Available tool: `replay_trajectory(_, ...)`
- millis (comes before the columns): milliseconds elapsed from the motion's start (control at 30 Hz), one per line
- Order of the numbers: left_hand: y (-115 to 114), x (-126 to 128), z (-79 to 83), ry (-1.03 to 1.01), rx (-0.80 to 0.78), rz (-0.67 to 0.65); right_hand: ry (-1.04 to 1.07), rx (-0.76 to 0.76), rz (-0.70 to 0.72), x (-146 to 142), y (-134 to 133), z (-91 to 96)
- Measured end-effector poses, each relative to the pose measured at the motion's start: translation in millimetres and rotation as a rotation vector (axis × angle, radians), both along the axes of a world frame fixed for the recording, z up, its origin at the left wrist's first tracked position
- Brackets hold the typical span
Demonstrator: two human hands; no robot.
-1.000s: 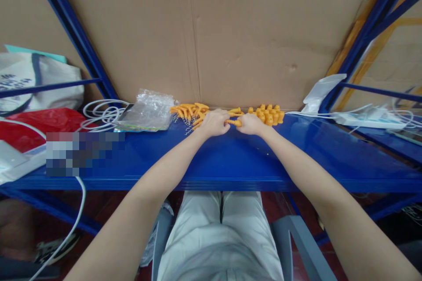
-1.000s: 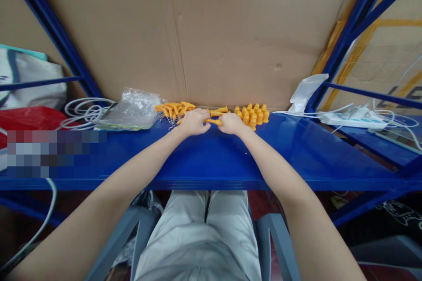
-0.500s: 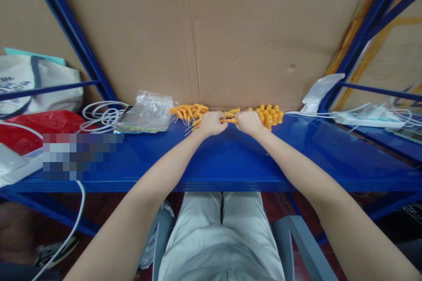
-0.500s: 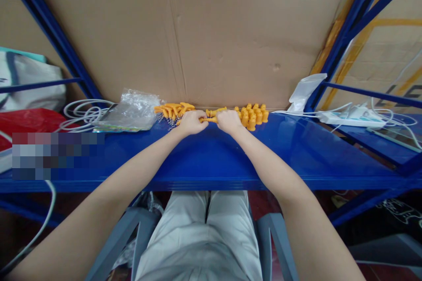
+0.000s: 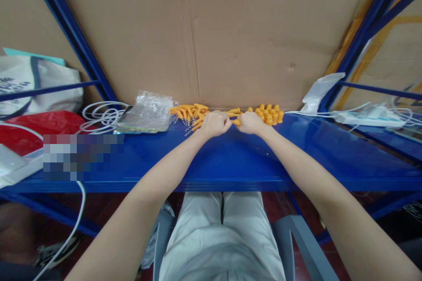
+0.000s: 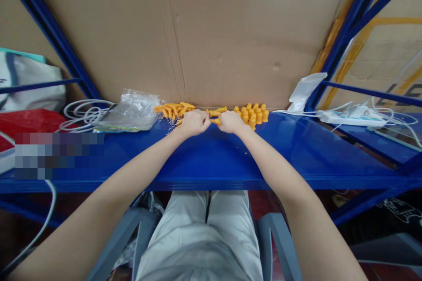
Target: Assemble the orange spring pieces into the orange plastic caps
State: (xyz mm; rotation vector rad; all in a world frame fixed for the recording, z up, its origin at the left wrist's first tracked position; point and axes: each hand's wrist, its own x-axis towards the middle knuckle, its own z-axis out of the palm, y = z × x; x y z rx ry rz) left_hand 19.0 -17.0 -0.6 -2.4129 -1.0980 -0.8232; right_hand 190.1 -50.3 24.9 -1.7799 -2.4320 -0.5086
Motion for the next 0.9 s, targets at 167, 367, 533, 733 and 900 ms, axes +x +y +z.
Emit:
replay_trajectory(167, -1.7, -0.9, 1.0, 0.015, 0.018, -0.031, 0.026, 0.012, 0.014, 2.7, 2.1, -4.8)
replay_trajectory(367, -2.7, -1.5, 1.6, 0.075, 0.016, -0.016, 0.037, -0.011, 0.022, 0.8, 1.6, -6.4)
replay_trajectory(533, -2.9, -0.9, 1.5, 0.102, 0.058, -0.031, 0.085, -0.074, 0.057, 1.1, 4.4, -4.9)
replay_trajectory(733, -3.4, 1.2, 2.5, 0.121, 0.077, -0.101, 0.316, -0.310, 0.178, 11.9, 10.2, -8.5)
replay_trajectory(900, -0.2, 0.4, -0.3, 0.098, 0.040, -0.060, 0.418, -0.250, 0.285, 20.4, 24.8, -22.0)
